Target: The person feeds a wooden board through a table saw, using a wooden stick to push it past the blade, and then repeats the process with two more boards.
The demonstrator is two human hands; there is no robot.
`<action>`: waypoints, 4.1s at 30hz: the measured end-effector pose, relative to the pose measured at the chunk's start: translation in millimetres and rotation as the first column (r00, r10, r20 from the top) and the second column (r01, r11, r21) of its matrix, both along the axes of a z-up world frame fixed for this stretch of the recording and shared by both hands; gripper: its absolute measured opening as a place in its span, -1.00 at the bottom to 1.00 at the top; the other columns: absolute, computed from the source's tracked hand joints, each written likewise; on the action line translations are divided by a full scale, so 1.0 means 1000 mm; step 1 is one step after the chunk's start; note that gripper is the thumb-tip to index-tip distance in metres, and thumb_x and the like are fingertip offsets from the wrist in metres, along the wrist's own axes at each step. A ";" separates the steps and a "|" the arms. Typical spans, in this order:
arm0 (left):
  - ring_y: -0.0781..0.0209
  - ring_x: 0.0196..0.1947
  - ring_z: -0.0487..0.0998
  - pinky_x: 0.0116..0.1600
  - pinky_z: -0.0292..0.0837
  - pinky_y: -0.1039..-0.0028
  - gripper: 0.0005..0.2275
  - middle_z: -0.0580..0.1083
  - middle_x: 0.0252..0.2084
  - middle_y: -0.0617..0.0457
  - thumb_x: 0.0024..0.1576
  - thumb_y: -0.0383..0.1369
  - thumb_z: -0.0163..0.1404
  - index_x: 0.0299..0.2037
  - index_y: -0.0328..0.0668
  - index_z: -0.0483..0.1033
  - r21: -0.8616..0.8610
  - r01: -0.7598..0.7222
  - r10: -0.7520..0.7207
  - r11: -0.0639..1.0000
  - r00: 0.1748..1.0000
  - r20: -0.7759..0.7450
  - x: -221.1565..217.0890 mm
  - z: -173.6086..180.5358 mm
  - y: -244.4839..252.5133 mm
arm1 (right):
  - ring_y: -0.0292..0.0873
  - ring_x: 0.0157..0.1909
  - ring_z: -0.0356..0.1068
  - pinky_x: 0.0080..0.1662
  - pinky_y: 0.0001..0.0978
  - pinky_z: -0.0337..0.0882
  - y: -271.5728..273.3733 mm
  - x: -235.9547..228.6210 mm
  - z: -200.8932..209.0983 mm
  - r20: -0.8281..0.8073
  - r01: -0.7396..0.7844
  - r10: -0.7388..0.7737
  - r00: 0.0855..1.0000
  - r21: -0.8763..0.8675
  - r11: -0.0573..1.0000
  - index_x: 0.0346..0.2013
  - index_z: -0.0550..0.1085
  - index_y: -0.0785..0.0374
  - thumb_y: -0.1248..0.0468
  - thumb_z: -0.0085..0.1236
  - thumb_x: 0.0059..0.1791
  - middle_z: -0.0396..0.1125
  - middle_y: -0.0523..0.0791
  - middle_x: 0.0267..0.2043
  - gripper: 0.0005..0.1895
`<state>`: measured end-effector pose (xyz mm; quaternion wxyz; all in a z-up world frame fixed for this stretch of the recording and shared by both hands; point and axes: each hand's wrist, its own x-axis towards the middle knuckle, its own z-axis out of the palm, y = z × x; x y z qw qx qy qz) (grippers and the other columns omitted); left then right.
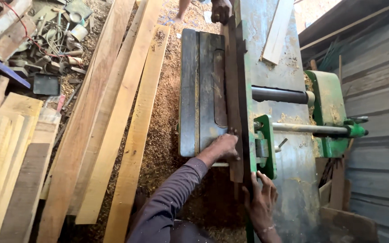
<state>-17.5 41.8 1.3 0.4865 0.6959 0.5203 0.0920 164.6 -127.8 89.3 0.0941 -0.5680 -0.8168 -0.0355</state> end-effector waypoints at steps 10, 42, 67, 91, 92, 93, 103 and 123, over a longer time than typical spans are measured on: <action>-0.29 0.39 0.17 0.41 0.16 0.23 0.14 0.00 0.44 -0.47 -0.25 -0.13 0.48 0.42 -0.50 -0.07 0.042 -0.200 0.188 0.979 0.962 0.200 0.009 -0.025 -0.008 | 0.09 0.33 0.15 0.26 0.02 0.17 0.002 -0.007 -0.002 -0.079 -0.027 0.035 0.996 0.097 0.995 0.23 0.41 0.19 0.26 0.25 -0.07 0.19 -0.01 0.26 -0.44; -0.31 0.25 0.42 0.36 0.28 0.10 -0.48 0.43 0.18 -0.45 0.01 -0.54 -0.13 0.27 -0.45 0.36 -0.057 -0.393 0.385 0.918 0.845 0.371 0.029 -0.021 -0.058 | 0.06 0.32 0.20 0.31 -0.05 0.18 0.003 -0.005 -0.008 -0.186 -0.026 0.047 0.981 0.112 0.993 0.26 0.41 0.21 0.34 0.27 -0.08 0.25 -0.01 0.25 -0.40; -0.30 0.24 0.46 0.35 0.35 0.13 -0.54 0.46 0.17 -0.42 0.00 -0.52 -0.08 0.17 -0.39 0.48 -0.079 -0.404 0.410 0.912 0.878 0.246 0.019 -0.025 0.001 | 0.08 0.29 0.20 0.28 -0.04 0.20 0.002 -0.009 -0.002 -0.174 -0.033 0.057 0.983 0.136 0.990 0.22 0.44 0.22 0.35 0.27 -0.07 0.25 -0.01 0.22 -0.46; -0.41 0.10 0.52 0.27 0.40 0.01 -0.58 0.41 0.23 -0.39 0.04 -0.54 -0.15 0.14 -0.42 0.44 0.052 -0.377 0.361 0.925 0.912 0.193 0.020 0.010 -0.046 | 0.07 0.30 0.20 0.30 -0.03 0.20 0.001 -0.007 -0.007 -0.219 -0.026 0.052 0.974 0.123 0.992 0.21 0.45 0.21 0.35 0.26 -0.04 0.24 0.00 0.23 -0.50; -0.41 0.10 0.52 0.27 0.40 0.01 -0.58 0.41 0.23 -0.39 0.04 -0.54 -0.15 0.14 -0.42 0.44 0.054 -0.381 0.365 0.923 0.911 0.191 0.019 0.009 -0.043 | 0.07 0.30 0.20 0.30 -0.03 0.20 0.002 -0.008 -0.007 -0.222 -0.030 0.057 0.973 0.124 0.992 0.21 0.45 0.21 0.35 0.26 -0.04 0.24 0.00 0.23 -0.50; -0.40 0.12 0.52 0.27 0.40 0.01 -0.60 0.42 0.23 -0.38 0.04 -0.54 -0.14 0.12 -0.42 0.46 0.060 -0.382 0.366 0.922 0.913 0.182 0.017 0.009 -0.040 | 0.07 0.30 0.20 0.30 -0.04 0.20 0.002 -0.009 -0.007 -0.228 -0.029 0.059 0.972 0.130 0.991 0.22 0.45 0.21 0.35 0.26 -0.04 0.24 -0.01 0.23 -0.49; -0.40 0.16 0.47 0.29 0.36 0.01 -0.57 0.37 0.29 -0.33 0.04 -0.53 -0.14 0.17 -0.40 0.42 0.052 -0.422 0.404 0.905 0.891 0.205 0.016 0.009 -0.027 | 0.07 0.30 0.19 0.29 -0.05 0.21 0.002 -0.009 -0.004 -0.248 -0.030 0.057 0.967 0.112 0.993 0.23 0.44 0.21 0.38 0.26 -0.04 0.25 -0.01 0.22 -0.47; -0.41 0.16 0.47 0.28 0.39 0.00 -0.58 0.43 0.15 -0.44 -0.01 -0.54 -0.03 0.11 -0.47 0.47 0.083 -0.399 0.376 0.913 0.905 0.200 0.027 -0.013 -0.010 | 0.08 0.29 0.21 0.29 -0.04 0.21 0.002 -0.008 -0.005 -0.232 -0.031 0.058 0.971 0.121 0.992 0.25 0.43 0.22 0.38 0.25 -0.06 0.26 0.01 0.22 -0.44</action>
